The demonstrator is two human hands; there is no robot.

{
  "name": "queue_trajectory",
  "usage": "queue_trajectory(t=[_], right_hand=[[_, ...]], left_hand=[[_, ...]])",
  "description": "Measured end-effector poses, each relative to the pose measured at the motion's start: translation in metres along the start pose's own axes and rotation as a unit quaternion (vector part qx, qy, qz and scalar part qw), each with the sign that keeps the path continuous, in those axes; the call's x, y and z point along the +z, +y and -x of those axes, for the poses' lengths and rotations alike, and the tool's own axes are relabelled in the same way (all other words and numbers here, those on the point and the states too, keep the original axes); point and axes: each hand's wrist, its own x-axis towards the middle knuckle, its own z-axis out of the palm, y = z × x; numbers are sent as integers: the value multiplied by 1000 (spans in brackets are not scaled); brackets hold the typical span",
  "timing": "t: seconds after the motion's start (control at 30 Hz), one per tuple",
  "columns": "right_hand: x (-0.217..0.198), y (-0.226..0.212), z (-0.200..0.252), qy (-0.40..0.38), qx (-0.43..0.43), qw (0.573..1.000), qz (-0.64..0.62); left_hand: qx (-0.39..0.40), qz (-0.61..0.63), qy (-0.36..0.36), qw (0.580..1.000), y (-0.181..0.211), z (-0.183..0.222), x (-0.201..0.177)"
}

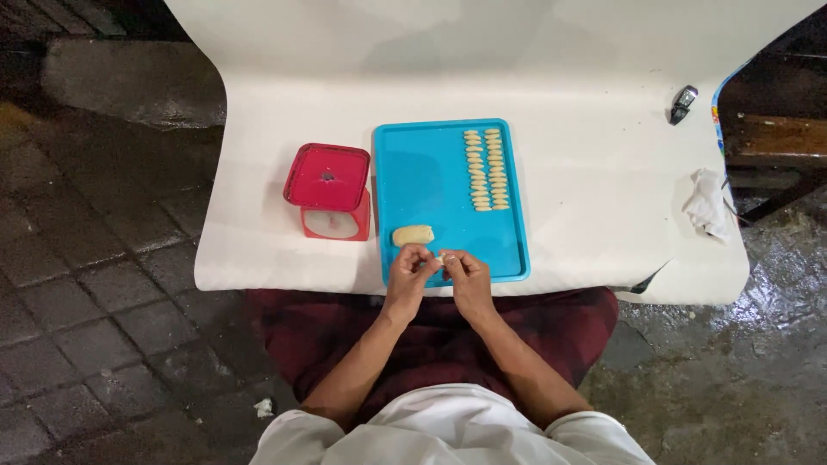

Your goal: The person is pinching small pieces of dough, rolling them into uniform oblong shapes, and arranging them in neat rows on a blue tray.

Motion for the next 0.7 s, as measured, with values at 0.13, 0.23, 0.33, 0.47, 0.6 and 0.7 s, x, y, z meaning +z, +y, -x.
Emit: queue_trajectory(t=[0.13, 0.23, 0.33, 0.47, 0.6, 0.7], right_hand=[[5, -14, 7, -54, 20, 997, -46], [1, -10, 4, -78, 24, 996, -36], [-6, -4, -1, -102, 11, 995, -19], [-12, 3, -3, -119, 9, 993, 13], [-14, 20, -5, -77, -33, 996, 1], [-9, -7, 0, -143, -171, 974, 44]], left_hand=[[29, 11, -41, 999, 7, 0, -4], [44, 14, -73, 996, -3, 1, -10], [50, 31, -103, 993, -3, 0, -13], [42, 27, -146, 988, 14, 8, -14], [8, 55, -139, 989, 7, 6, -21], [-61, 128, -140, 980, -1, 10, -14]])
